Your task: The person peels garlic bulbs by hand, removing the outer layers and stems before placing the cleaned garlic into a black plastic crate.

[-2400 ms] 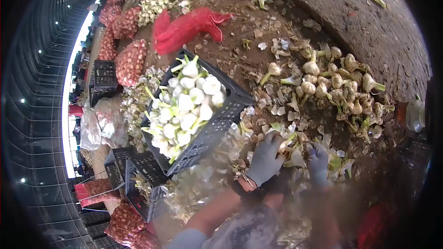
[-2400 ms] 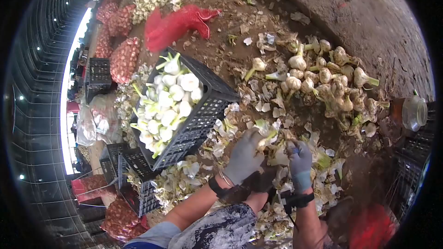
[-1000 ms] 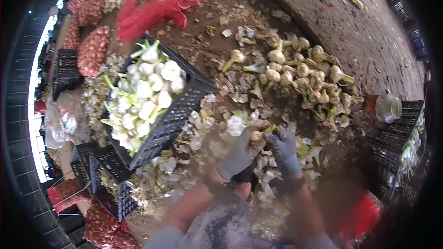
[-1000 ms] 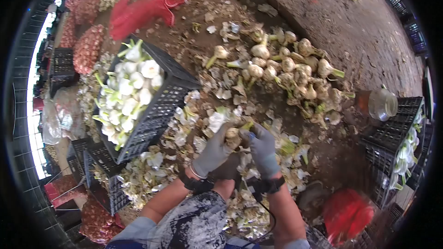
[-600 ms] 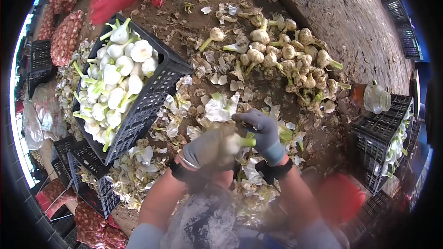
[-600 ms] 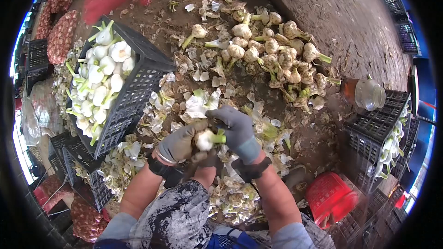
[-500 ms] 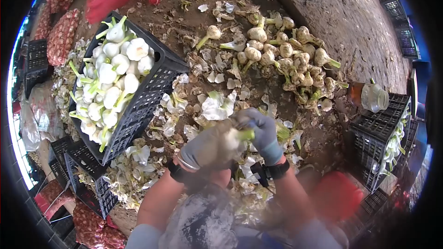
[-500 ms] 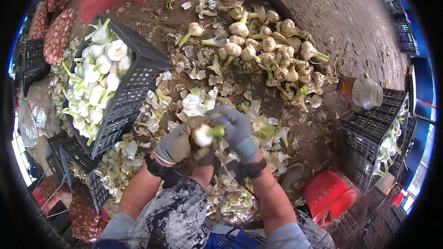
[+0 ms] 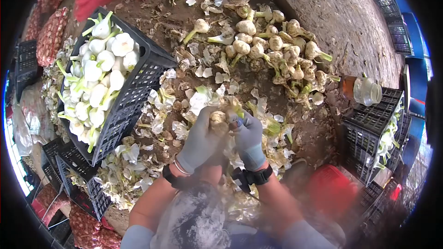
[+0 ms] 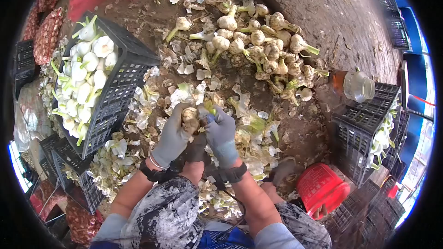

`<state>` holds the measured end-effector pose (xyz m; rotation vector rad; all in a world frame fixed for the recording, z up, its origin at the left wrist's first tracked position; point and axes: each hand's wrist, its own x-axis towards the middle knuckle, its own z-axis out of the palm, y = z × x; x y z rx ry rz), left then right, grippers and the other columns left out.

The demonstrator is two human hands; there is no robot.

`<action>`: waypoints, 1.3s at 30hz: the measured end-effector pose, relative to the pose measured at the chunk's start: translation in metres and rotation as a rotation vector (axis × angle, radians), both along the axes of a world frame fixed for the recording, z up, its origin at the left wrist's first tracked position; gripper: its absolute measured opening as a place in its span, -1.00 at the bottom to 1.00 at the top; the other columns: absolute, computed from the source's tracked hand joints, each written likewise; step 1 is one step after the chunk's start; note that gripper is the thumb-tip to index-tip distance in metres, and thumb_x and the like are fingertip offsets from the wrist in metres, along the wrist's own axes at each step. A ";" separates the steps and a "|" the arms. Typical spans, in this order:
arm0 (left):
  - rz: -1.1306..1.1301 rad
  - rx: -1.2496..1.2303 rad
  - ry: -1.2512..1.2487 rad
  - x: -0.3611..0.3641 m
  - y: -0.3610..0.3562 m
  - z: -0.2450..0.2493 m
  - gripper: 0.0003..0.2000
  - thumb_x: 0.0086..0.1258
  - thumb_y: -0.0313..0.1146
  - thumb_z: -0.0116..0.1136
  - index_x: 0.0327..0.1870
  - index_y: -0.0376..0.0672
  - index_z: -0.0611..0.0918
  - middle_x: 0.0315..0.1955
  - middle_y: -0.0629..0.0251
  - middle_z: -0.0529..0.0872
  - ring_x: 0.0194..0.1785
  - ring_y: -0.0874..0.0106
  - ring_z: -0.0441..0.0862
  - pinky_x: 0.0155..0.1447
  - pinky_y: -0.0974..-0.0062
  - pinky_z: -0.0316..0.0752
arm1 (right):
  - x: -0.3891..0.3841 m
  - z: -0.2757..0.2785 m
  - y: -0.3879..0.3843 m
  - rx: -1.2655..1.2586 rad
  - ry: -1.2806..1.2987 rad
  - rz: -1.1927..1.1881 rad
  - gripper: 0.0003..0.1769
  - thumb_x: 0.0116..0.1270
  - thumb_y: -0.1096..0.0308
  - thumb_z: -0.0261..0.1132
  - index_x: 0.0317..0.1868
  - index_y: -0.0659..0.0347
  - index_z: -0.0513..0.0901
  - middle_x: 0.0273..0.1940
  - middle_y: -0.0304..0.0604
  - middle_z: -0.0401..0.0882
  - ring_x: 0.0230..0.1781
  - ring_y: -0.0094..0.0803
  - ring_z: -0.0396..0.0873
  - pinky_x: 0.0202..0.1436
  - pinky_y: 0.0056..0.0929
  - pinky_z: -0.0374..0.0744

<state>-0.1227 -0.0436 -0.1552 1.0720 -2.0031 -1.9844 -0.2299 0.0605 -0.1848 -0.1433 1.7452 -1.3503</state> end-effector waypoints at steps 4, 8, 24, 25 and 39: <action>0.116 0.203 0.103 0.008 0.001 -0.014 -0.54 0.58 -0.23 0.14 0.36 -0.26 0.38 -0.11 0.35 0.62 -0.06 0.56 0.56 0.05 0.54 0.51 | 0.002 0.014 -0.004 -0.107 -0.168 -0.094 -0.83 0.43 0.52 0.25 -0.04 0.34 0.70 -0.31 -0.40 0.65 -0.36 -0.68 0.48 -0.16 -0.60 0.52; 0.113 0.391 0.056 0.021 -0.007 -0.024 -0.35 0.56 0.20 -0.02 0.33 -0.27 0.43 -0.16 0.32 0.64 -0.20 0.55 0.62 -0.09 0.55 0.57 | -0.002 0.005 0.004 -0.167 0.048 0.046 -0.80 0.39 0.59 0.23 -0.03 0.37 0.70 -0.15 -0.28 0.69 -0.18 -0.57 0.59 -0.01 -0.56 0.55; 0.018 -0.453 -0.001 -0.002 -0.007 -0.010 -0.75 0.38 -0.35 0.32 0.01 -0.20 0.64 -0.19 0.22 0.69 -0.11 0.31 0.67 0.02 0.40 0.56 | -0.009 0.003 0.013 -0.138 0.316 0.206 -0.73 0.24 0.52 0.42 -0.03 0.29 0.70 -0.16 -0.16 0.66 -0.14 -0.42 0.62 -0.04 -0.46 0.55; -0.004 -0.474 0.013 -0.003 -0.008 -0.012 -0.81 0.34 -0.36 0.32 -0.08 -0.18 0.67 -0.22 0.16 0.68 -0.12 0.21 0.66 0.00 0.35 0.57 | -0.009 0.004 0.013 -0.158 0.409 0.258 -0.72 0.22 0.55 0.39 -0.03 0.27 0.71 -0.18 -0.13 0.65 -0.15 -0.37 0.62 -0.04 -0.44 0.55; 0.012 0.388 -0.032 0.000 -0.015 0.010 -0.47 0.30 -0.52 0.32 0.31 -0.15 0.47 -0.11 0.32 0.64 -0.09 0.52 0.60 0.03 0.53 0.54 | -0.023 0.006 0.024 -0.133 -0.059 -0.002 -0.73 0.49 0.28 0.31 -0.07 0.38 0.70 -0.29 -0.32 0.63 -0.23 -0.66 0.52 -0.17 -0.61 0.50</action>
